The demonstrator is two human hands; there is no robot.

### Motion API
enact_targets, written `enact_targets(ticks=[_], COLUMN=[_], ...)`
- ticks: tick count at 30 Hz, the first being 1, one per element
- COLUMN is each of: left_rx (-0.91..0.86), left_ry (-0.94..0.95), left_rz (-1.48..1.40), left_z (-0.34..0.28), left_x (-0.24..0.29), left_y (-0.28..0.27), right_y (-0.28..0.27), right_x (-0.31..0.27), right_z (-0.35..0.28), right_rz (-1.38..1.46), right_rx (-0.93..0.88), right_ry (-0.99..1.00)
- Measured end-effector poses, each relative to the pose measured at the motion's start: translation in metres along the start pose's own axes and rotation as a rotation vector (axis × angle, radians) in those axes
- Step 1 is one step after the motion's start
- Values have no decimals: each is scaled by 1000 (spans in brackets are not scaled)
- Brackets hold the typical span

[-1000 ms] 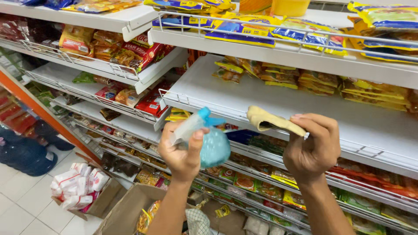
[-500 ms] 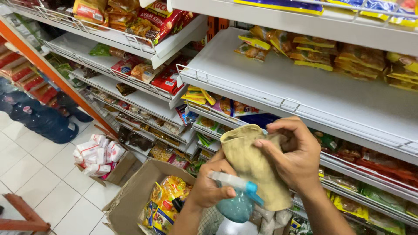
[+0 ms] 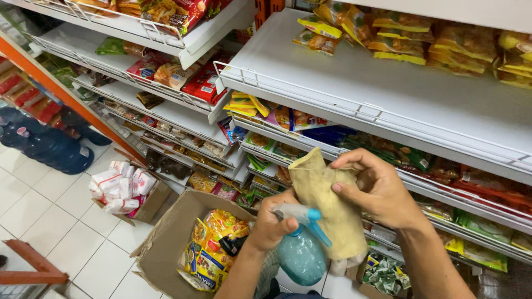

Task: The person uses a handheld barcode scanner to scan several seasoning packets, puts them into a cardboard box, and then uses a spray bottle and a cloth to wipe down an empty shelf.

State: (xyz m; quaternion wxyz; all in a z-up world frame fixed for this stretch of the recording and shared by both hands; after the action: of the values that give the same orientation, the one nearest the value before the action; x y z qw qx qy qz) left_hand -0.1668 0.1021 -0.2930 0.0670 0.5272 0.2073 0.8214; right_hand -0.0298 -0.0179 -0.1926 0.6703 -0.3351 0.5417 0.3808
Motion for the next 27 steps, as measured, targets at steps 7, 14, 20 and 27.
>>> enact_targets(ticks=[7,14,20,27], left_rx=[-90,-95,-73,-4], left_ry=[-11,-49,7,30], left_rz=[-1,17,67,338], left_z=[-7,-16,-7,5], left_x=[4,-4,15,7], left_y=[10,1,10,19], right_y=[16,9,-21,-19], right_x=[-9,52,67,76], right_z=[6,1,-15,-42], right_rz=[-244,-114,-274,-327], right_rx=[46,154,282,329], right_ry=[-83,252,118,58])
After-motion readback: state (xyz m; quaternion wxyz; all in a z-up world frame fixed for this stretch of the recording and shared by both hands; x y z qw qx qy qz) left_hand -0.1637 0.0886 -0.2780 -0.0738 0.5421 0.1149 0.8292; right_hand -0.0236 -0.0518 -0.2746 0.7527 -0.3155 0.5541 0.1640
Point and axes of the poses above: each hand's wrist, its own z-axis towards the middle knuckle, its own y-axis out of the palm, x = y × z, the point moved 8 cm from there along z, towards the middle knuckle, and after that the axes turned 1 degree about -z, right-handed, at the moved point
